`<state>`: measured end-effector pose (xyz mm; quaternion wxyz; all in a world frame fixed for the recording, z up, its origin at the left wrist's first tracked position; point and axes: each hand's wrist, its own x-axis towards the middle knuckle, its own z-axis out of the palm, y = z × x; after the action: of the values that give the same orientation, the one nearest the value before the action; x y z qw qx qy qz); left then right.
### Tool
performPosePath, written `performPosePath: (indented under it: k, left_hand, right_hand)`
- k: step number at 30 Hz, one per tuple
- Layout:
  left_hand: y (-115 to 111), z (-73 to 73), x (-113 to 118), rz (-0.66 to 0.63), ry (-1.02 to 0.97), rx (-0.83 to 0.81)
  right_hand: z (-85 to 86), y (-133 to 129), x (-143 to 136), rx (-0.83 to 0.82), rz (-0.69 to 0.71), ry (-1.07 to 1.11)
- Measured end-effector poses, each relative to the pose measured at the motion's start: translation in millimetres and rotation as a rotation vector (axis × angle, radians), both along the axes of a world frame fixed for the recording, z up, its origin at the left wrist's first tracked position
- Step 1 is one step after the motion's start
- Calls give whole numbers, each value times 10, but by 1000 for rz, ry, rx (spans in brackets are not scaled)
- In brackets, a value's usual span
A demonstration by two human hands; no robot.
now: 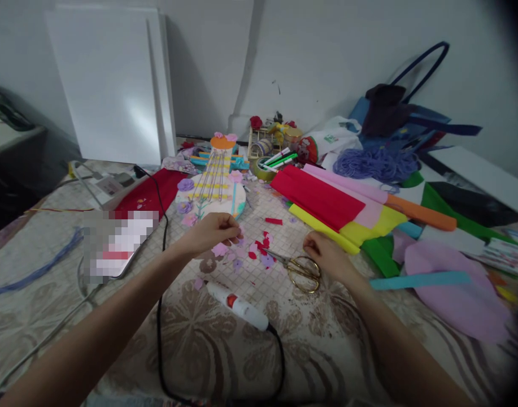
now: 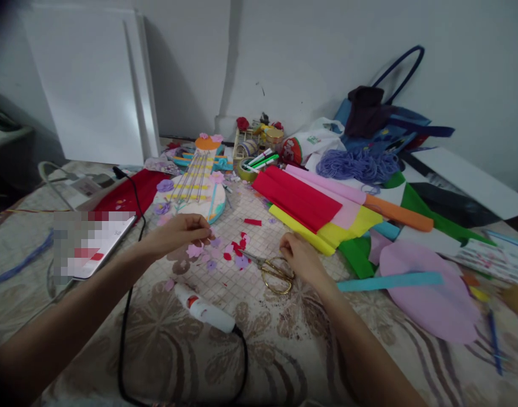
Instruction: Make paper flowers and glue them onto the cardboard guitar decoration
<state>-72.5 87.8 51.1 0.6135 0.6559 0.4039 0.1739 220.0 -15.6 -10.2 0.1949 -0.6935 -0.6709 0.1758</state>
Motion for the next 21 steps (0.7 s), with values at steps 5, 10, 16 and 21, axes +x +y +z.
performPosePath:
  k: [5, 10, 16, 21]
  left_hand:
    - [24, -60, 26, -28, 8, 23]
    - [12, -75, 63, 47, -33, 14]
    - [-9, -123, 59, 62, -60, 43]
    - [34, -151, 115, 7, 43, 140]
  right_hand:
    - [20, 11, 8, 17, -9, 25]
    - [178, 143, -247, 66, -78, 421]
    - [388, 401, -779, 11, 1, 872]
    - [330, 496, -882, -19, 39, 853]
